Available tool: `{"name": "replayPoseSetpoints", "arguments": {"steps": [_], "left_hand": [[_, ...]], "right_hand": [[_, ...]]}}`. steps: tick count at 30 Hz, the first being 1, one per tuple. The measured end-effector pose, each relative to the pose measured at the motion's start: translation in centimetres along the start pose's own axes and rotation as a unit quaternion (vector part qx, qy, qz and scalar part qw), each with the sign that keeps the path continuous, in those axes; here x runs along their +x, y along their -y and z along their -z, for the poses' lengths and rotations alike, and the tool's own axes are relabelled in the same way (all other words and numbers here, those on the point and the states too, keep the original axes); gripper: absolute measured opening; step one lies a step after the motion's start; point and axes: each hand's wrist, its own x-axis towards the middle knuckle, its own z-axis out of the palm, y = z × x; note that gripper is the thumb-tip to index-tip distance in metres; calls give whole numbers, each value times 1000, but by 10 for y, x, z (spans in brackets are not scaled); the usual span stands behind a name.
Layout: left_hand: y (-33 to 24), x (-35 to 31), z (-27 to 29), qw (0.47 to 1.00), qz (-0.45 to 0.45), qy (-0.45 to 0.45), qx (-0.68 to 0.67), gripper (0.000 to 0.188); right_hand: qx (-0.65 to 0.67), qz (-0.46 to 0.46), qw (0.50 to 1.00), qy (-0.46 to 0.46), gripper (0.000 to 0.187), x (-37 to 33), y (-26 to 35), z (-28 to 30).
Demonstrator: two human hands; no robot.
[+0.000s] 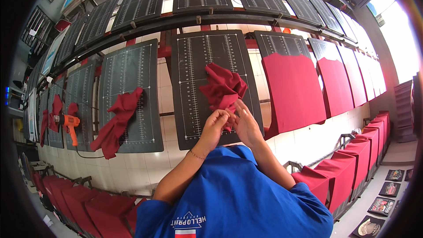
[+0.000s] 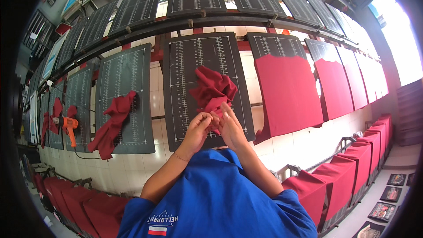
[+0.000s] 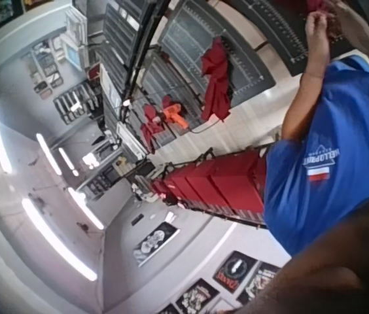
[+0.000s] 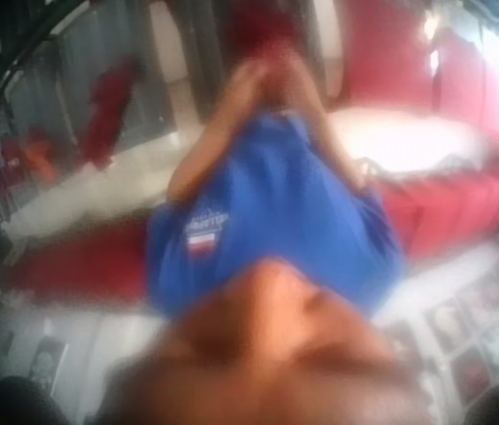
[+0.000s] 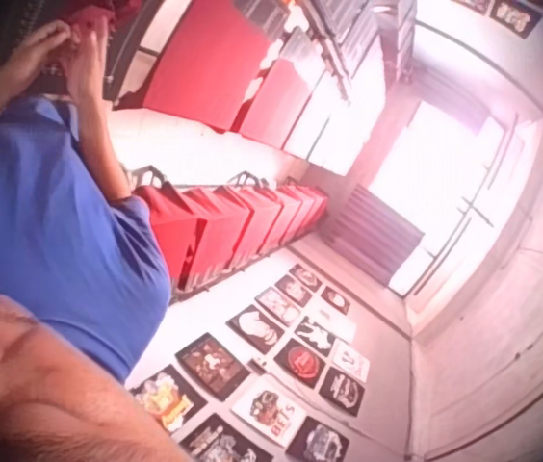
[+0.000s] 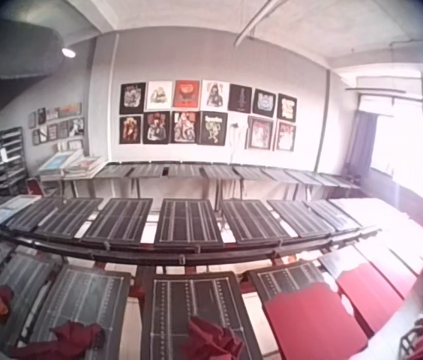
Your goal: The person prepares red fabric pieces for screen printing by carefully aligning and smoothing them onto a series of printing boards. They use a heat gun on the fabric pieces and subsequently lift and move a large screen printing frame.
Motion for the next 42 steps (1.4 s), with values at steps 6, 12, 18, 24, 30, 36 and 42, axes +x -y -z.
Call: {"name": "replayPoseSetpoints", "arguments": {"steps": [6,12,18,24,30,36,42], "left_hand": [[42,3,77,931,-37,-162,324,14],[32,-41,69,901,139,-11,411,29],[42,-43,56,853,129,62,502,45],[61,-39,64,875,102,-31,473,74],[0,-40,18,899,-195,-120,374,75],[-79,-100,-48,812,-381,-66,437,16],[-71,-105,-57,818,-231,54,523,21]], "right_hand": [[-560,-72,824,-33,66,-6,-2,34],[-737,30,676,4,36,0,-54,64],[-665,-5,746,4,16,13,-41,52],[-728,228,634,128,18,15,-33,61],[-476,-56,877,13,3,8,21,-16],[-234,-66,970,18,15,-8,67,-79],[-208,-40,977,5,18,-2,65,-90]]}}
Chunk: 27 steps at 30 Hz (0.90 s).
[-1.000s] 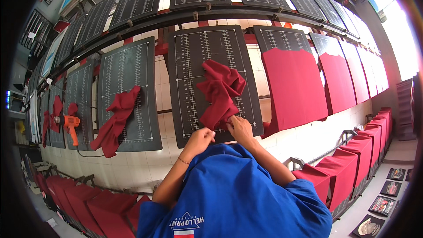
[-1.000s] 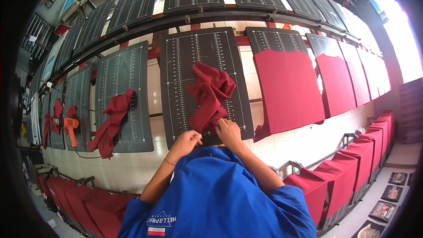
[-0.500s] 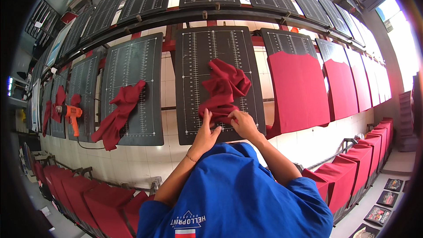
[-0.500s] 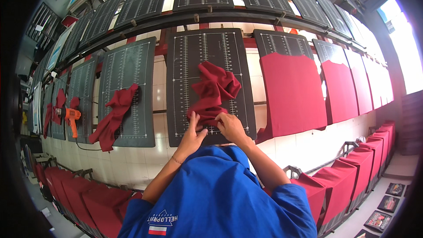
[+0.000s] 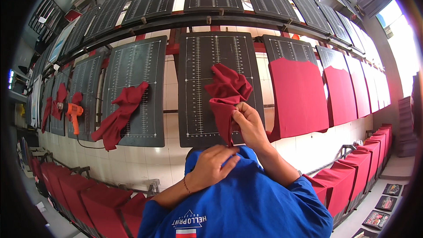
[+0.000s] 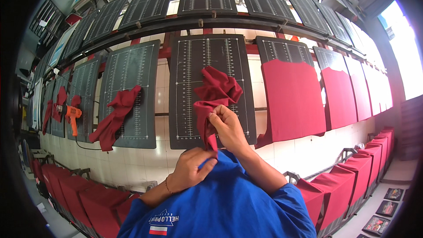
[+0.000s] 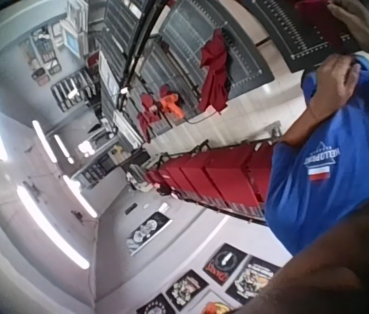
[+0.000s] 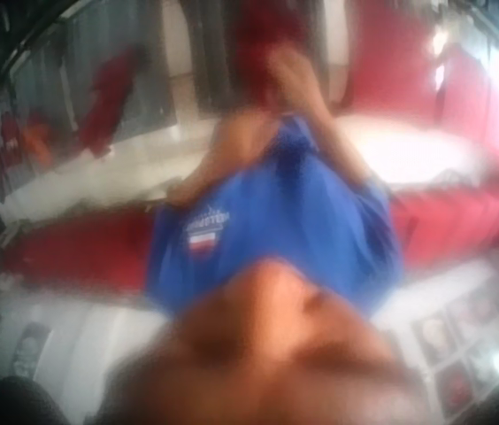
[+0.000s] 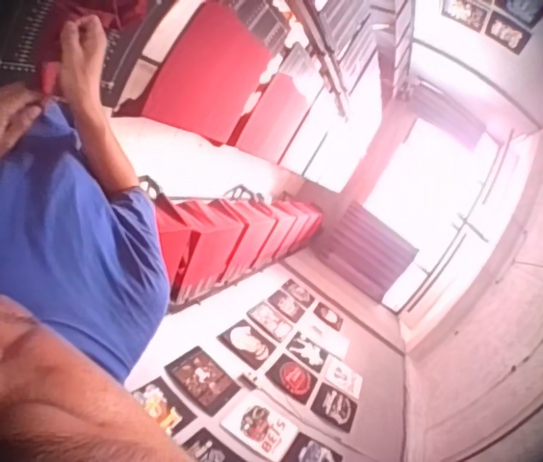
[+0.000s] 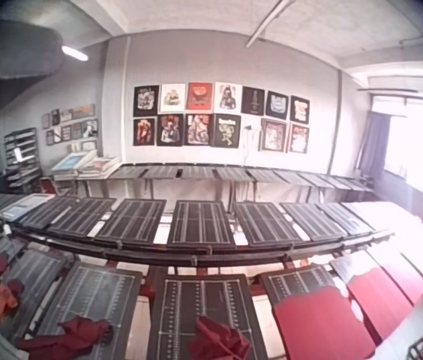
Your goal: The person prepares red fabric pieces for screen printing by carefully aligning and smoothing them onto a series of printing boards. They use a heat gun on the fabric pieces and subsequently lift and move a large screen printing frame.
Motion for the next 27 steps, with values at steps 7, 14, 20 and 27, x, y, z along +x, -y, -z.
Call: {"name": "replayPoseSetpoints", "arguments": {"steps": [7,14,20,27], "left_hand": [[14,18,10,967,72,-244,19,42],[18,12,15,974,62,-218,18,23],[19,11,18,979,89,-172,-61,18],[29,6,15,947,198,-64,-243,12]], "right_hand": [[14,6,999,37,25,-3,2,1],[51,7,996,67,28,-4,0,4],[59,6,996,66,28,-4,1,5],[60,2,997,56,27,-2,0,9]]}}
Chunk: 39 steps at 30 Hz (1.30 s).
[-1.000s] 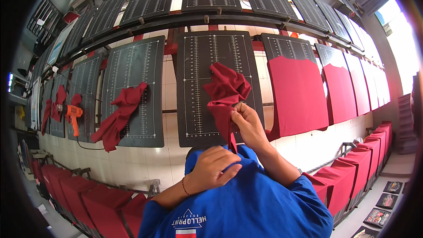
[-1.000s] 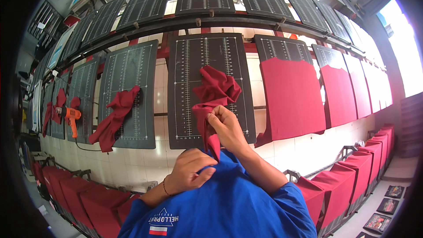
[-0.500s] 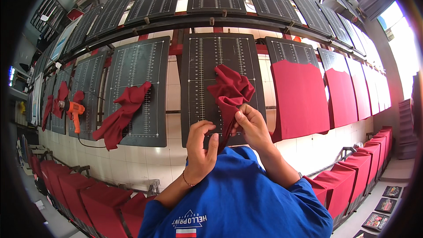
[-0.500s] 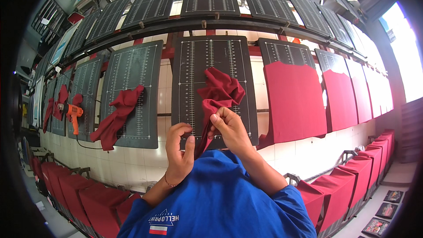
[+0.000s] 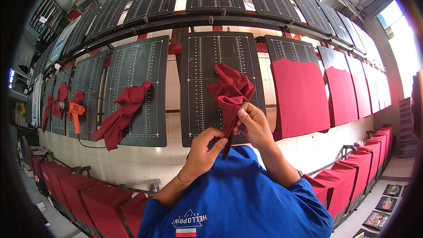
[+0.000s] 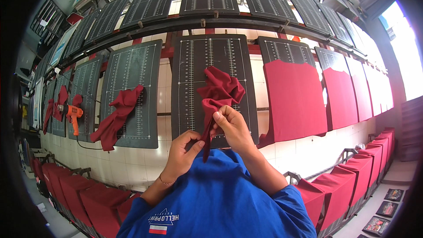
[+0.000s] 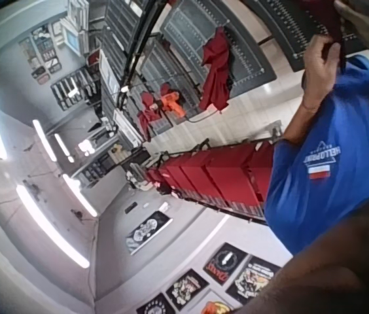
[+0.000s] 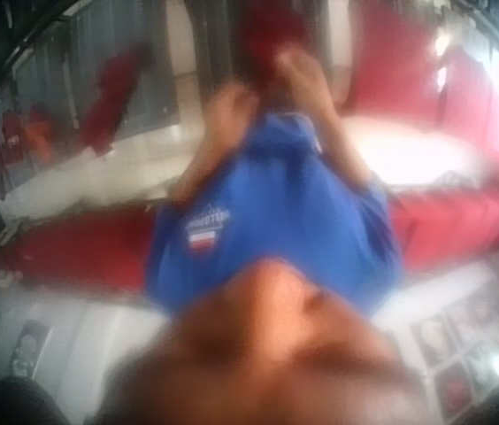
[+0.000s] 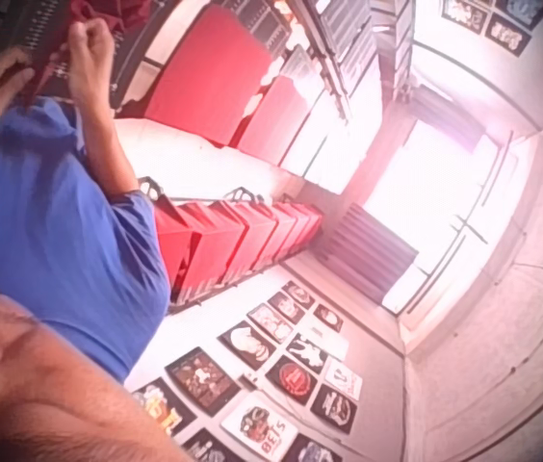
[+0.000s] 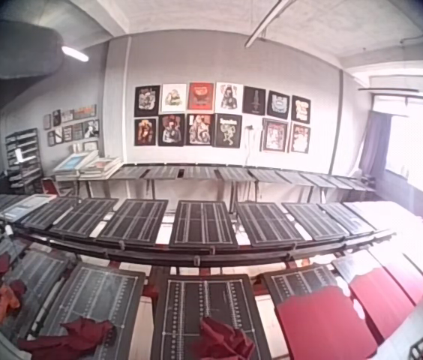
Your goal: The person prepares red fabric pieces for screen printing by carefully aligning and smoothing them onto a series of printing boards. They use a heat gun on the fabric pieces and subsequently lift and move a large screen printing frame.
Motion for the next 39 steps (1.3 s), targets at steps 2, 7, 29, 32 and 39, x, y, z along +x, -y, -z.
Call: {"name": "replayPoseSetpoints", "arguments": {"steps": [2,7,29,32,39], "left_hand": [[10,2,0,987,78,17,-142,10],[19,15,-4,890,137,36,-433,10],[-222,154,303,659,-365,-447,483,34],[-225,201,314,659,-281,-437,544,31],[-311,105,231,813,-461,-349,72,37]], "right_hand": [[6,-2,1000,3,26,-1,1,3],[-188,106,976,-6,23,-9,4,-5],[-650,512,437,-352,29,23,326,252],[-589,255,679,-356,34,91,331,192],[-469,507,598,-407,34,-53,390,194]]}}
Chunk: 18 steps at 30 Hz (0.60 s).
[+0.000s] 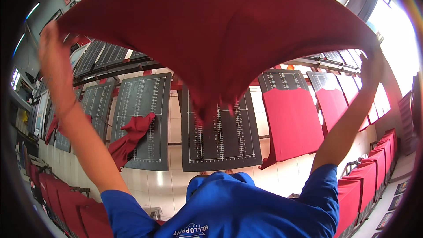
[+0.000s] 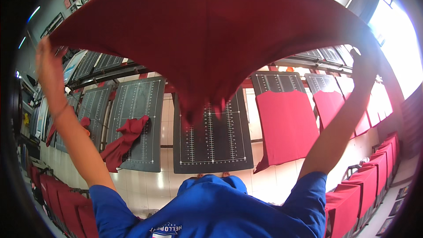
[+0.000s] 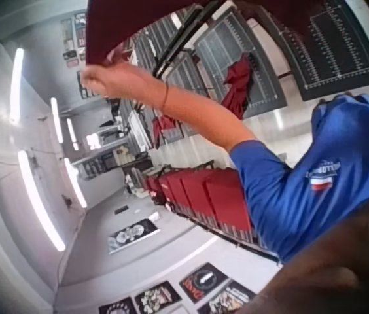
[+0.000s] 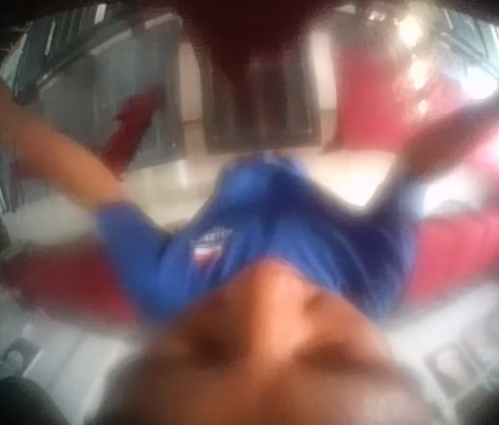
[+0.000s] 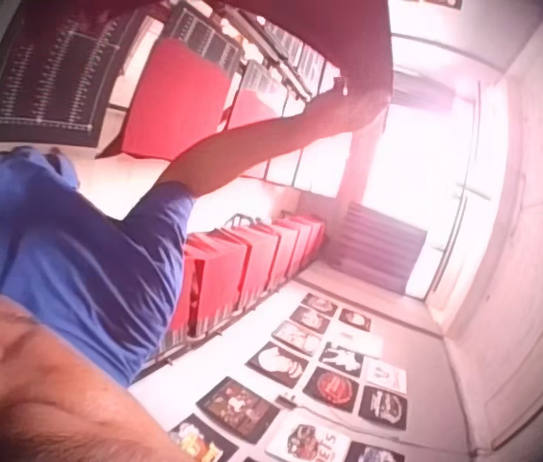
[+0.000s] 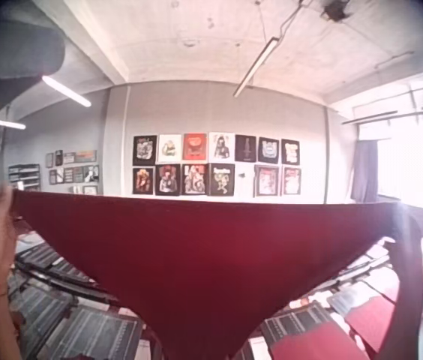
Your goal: The person prepares red fabric pieces for screen printing by carefully aligning and smoothing them onto a series of printing boards. They use a heat gun on the fabric pieces and subsequently lift and move a large screen printing frame.
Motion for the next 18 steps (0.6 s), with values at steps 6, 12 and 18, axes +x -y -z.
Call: {"name": "replayPoseSetpoints", "arguments": {"steps": [6,12,18], "left_hand": [[-80,-154,85,986,39,121,-104,23],[7,-302,109,931,227,141,248,24],[87,-439,155,833,389,254,302,25]], "right_hand": [[162,-138,974,85,27,-131,18,80],[41,-298,922,244,33,-287,9,28],[-127,-320,832,435,26,-404,-2,-6]]}}
